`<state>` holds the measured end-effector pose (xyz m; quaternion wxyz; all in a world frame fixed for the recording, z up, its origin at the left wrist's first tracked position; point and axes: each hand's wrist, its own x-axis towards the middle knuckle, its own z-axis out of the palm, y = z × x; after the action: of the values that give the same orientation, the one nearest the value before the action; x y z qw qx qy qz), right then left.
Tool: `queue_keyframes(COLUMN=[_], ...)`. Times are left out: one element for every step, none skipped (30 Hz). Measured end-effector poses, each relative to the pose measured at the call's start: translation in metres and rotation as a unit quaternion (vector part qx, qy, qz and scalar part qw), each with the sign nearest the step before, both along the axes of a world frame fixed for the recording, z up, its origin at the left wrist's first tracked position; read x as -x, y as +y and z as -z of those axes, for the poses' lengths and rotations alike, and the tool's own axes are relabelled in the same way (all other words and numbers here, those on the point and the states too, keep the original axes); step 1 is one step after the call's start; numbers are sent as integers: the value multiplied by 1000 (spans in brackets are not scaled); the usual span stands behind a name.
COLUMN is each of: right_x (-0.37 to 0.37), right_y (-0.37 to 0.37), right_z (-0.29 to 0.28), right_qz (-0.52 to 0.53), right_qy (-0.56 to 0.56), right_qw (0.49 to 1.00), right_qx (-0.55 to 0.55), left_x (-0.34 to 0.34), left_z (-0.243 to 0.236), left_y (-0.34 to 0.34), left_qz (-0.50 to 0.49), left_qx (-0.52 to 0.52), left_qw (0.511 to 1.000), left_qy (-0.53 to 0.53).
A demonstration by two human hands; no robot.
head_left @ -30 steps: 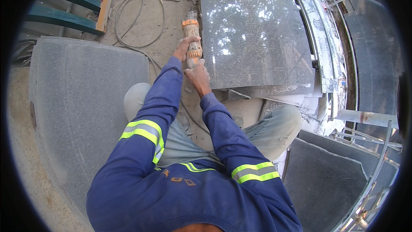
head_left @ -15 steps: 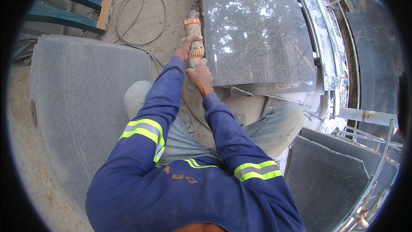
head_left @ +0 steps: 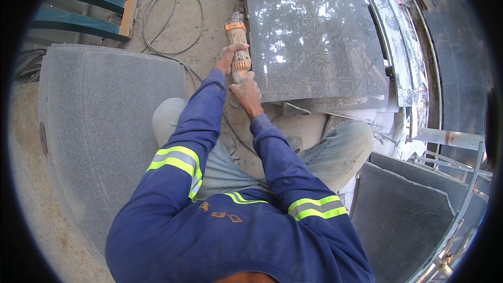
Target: The person uses a rotary hammer to cut a large stone slab. They maintain a seated position on the floor, guiding the tool along the slab's edge to create a cut line.
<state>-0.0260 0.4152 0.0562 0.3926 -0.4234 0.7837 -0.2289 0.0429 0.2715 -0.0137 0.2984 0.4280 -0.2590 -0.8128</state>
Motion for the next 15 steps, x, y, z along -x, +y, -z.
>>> queue_keyframes(right_x=[-1, 0, 0, 0, 0, 0, -1, -1, -1, -1, -1, -2, -2, 0, 0], right_y=[1, 2, 2, 3, 4, 4, 5, 6, 7, 8, 9, 10, 10, 12, 14], right_z=[0, 0, 0, 0, -1, -1, -2, -2, -2, -1, -1, -1, -1, -2, -2], right_qz=[0, 2, 3, 3, 3, 2, 1, 0, 1, 1, 1, 2, 3, 4, 3], right_qy=[0, 1, 2, 3, 3, 1, -1, -2, -1, 1, 3, 1, -1, 1, -1], right_qw=[1000, 1000, 1000, 1000, 1000, 1000, 1000, 1000, 1000, 1000, 1000, 1000, 1000, 1000, 1000], right_qx=[0, 0, -1, -3, -4, -4, -4, -5, -3, -2, -1, 0, 0, 0, 4], left_x=[-1, 0, 0, 0, 0, 0, -1, -1, -1, -2, -2, -2, -2, 0, -1], left_z=[1, 0, -1, -2, -3, -3, -4, -5, -7, -8, -10, -11, -13, -13, -14], left_y=[0, 1, 2, 3, 3, 4, 4, 6, 7, 8, 10, 11, 13, 14, 16], left_qz=[-1, 1, 4, 7, 6, 6, 5, 4, 3, 2, 4, 7, 10, 10, 10], left_qx=[1, 1, 0, 0, -2, -4, -5, -4, -3, -2, 3, 7, 12, 12, 12], left_qw=[1000, 1000, 1000, 1000, 1000, 1000, 1000, 1000, 1000, 1000, 1000, 1000, 1000, 1000, 1000], left_qy=[-3, -1, 1, 2, 5, 7, 9, 8, 8, 7, 5, 3, 1, 3, 4])
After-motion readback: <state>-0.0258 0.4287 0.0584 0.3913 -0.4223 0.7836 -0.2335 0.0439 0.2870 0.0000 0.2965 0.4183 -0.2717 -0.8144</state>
